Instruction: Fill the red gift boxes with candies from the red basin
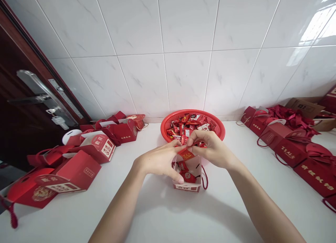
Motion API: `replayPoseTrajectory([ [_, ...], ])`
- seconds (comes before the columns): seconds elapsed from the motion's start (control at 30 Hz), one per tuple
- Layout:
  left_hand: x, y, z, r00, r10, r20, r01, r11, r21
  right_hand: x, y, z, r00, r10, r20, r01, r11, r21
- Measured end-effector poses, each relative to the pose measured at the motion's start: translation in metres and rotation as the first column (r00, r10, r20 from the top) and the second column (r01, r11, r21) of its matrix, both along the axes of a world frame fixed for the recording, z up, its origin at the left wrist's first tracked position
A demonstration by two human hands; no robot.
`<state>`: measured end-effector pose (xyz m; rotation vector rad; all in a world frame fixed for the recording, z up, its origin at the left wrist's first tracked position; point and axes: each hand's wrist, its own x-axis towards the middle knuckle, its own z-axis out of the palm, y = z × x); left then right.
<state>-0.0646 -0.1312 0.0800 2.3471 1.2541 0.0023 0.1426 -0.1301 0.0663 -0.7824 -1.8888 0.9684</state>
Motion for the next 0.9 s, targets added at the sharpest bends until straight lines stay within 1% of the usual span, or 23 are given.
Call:
replayPoseTrajectory([
  [0.07, 0.000, 0.001, 0.001, 1.000, 0.003, 0.017, -0.003, 0.998, -0.055, 0.000, -0.001, 0.000, 1.000, -0.016, 0.013, 0.016, 1.000, 0.006],
  [0.13, 0.000, 0.002, 0.001, 0.998, 0.006, 0.058, 0.000, 0.995, -0.101, -0.001, -0.001, -0.001, 0.999, -0.021, -0.047, 0.020, 1.000, -0.013],
  [0.2, -0.001, 0.003, 0.001, 0.994, 0.007, 0.109, 0.007, 0.992, -0.124, -0.002, -0.001, -0.002, 0.994, 0.000, -0.108, -0.004, 0.999, -0.034],
  [0.27, -0.002, 0.004, -0.001, 0.994, 0.004, 0.111, 0.010, 0.992, -0.128, -0.001, 0.000, -0.003, 0.996, 0.024, -0.085, -0.027, 0.999, -0.035],
  [0.33, -0.003, 0.005, -0.001, 0.997, -0.009, 0.076, 0.017, 0.994, -0.105, 0.001, 0.003, -0.005, 1.000, 0.014, 0.020, -0.014, 1.000, -0.013],
  [0.4, -0.004, 0.005, -0.001, 0.999, -0.030, 0.039, 0.033, 0.996, -0.078, 0.004, 0.005, -0.006, 0.988, -0.031, 0.152, 0.027, 0.999, 0.028],
  [0.5, -0.005, 0.005, 0.001, 0.999, -0.046, 0.008, 0.046, 0.997, -0.064, 0.008, 0.006, -0.008, 0.941, -0.112, 0.318, 0.086, 0.992, 0.094],
  [0.57, -0.005, 0.005, 0.002, 0.999, -0.045, -0.006, 0.045, 0.996, -0.074, 0.007, 0.004, -0.008, 0.910, -0.127, 0.395, 0.092, 0.990, 0.106],
  [0.7, -0.005, 0.005, 0.002, 0.999, -0.050, -0.010, 0.049, 0.995, -0.091, -0.002, -0.002, -0.007, 0.857, -0.110, 0.504, 0.071, 0.993, 0.097],
  [0.8, -0.005, 0.005, 0.002, 0.999, -0.045, -0.015, 0.044, 0.994, -0.099, -0.007, -0.005, -0.007, 0.816, -0.060, 0.574, 0.019, 0.997, 0.077],
  [0.83, -0.005, 0.005, 0.002, 0.999, -0.046, -0.023, 0.044, 0.994, -0.100, -0.008, -0.006, -0.007, 0.793, -0.040, 0.608, -0.001, 0.998, 0.066],
  [0.9, -0.004, 0.005, 0.004, 0.998, -0.053, -0.045, 0.048, 0.994, -0.098, -0.007, -0.006, -0.007, 0.721, -0.013, 0.693, -0.030, 0.998, 0.050],
])
